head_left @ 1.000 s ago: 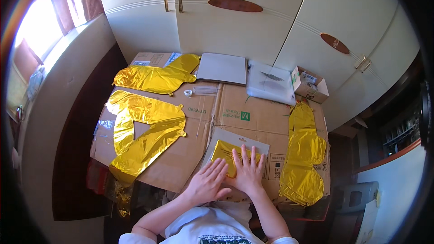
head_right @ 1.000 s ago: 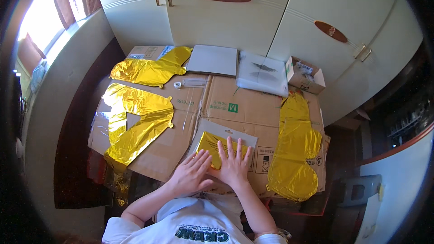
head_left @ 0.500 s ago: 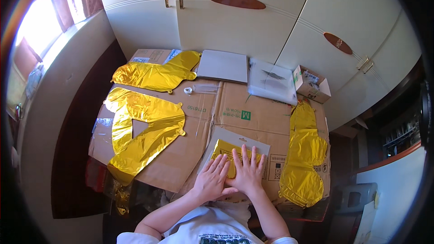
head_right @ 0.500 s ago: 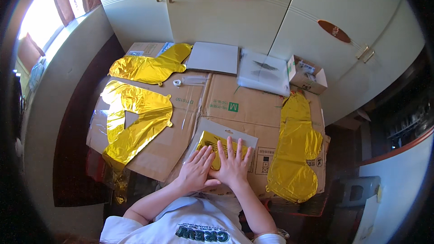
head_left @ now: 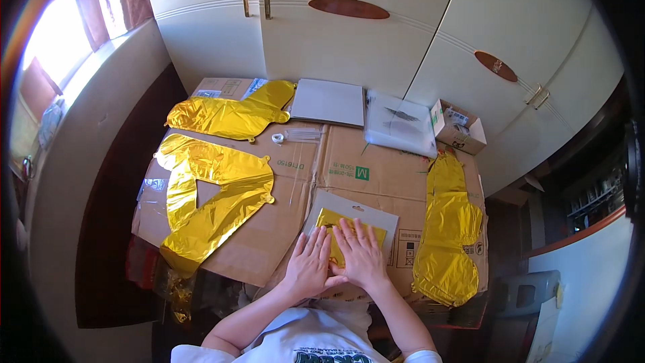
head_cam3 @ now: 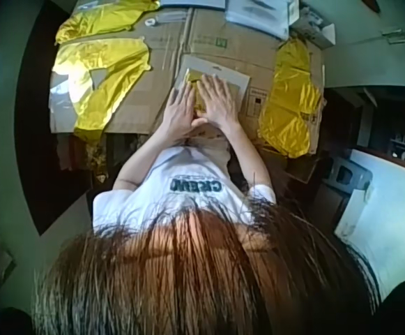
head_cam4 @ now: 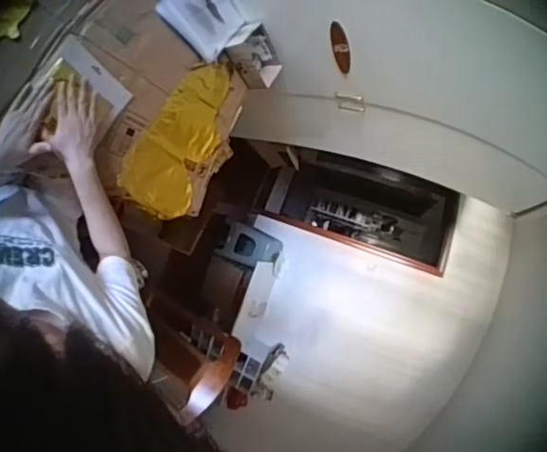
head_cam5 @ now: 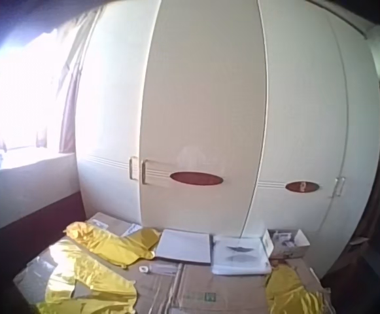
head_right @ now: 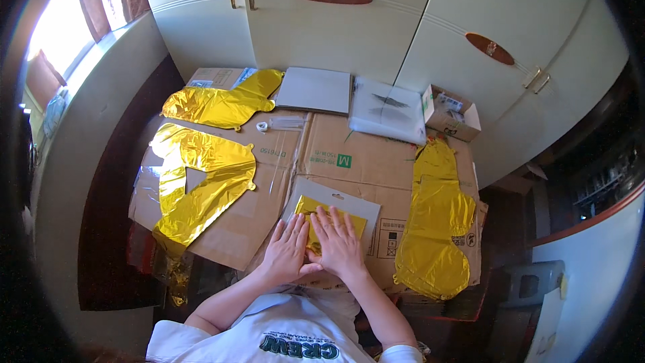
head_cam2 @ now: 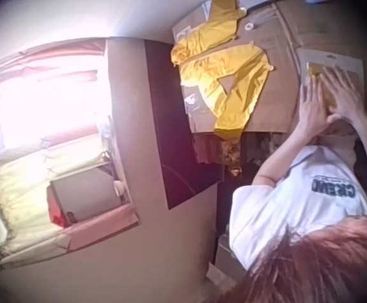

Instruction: Folding and organizing gold foil letter balloons on a cardboard assembly surface.

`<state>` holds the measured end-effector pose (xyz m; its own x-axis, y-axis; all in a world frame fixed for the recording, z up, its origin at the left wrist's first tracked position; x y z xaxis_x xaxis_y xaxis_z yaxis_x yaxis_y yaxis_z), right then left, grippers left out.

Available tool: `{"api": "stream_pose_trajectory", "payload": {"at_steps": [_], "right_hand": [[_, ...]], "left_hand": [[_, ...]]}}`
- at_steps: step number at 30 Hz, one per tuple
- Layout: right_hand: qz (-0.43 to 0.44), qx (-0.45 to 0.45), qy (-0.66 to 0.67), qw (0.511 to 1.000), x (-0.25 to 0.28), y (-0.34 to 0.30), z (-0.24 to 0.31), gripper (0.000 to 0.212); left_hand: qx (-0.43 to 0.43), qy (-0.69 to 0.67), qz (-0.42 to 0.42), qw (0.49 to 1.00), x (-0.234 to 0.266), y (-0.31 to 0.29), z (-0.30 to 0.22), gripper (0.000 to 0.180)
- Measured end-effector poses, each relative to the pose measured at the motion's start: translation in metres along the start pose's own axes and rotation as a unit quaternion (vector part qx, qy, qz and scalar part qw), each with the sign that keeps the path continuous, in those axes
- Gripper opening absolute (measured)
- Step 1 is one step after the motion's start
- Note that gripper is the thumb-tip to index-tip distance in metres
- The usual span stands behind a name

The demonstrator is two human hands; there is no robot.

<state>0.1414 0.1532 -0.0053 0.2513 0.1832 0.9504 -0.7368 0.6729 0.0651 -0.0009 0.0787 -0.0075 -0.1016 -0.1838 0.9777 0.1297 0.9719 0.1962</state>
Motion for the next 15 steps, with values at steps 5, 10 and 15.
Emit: {"api": "stream_pose_trajectory", "payload": {"at_steps": [5,10,15], "right_hand": [[0.007,0.058,0.048,0.997,0.002,0.006,-0.001,0.079],[-0.026,0.062,0.059,0.996,0.001,0.004,-0.002,0.078],[-0.031,0.064,0.064,0.995,0.001,0.004,-0.001,0.078]], "left_hand": [[0.001,-0.092,-0.017,0.996,0.009,-0.005,0.018,0.075],[0.059,-0.064,-0.091,0.992,0.035,-0.033,0.052,0.024],[-0.027,-0.012,-0.056,0.998,0.041,-0.052,0.049,0.014]]}}
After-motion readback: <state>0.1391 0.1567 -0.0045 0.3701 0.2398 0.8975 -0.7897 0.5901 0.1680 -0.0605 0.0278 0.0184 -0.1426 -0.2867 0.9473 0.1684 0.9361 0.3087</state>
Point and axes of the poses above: each hand's wrist, its own y-axis towards the middle knuckle, its own x-axis out of the back of the hand, z = x × y, the point moved 2 cm from there along y, towards the middle knuckle, and after that the axes turned 15 degrees about y, right-handed, at the moved point
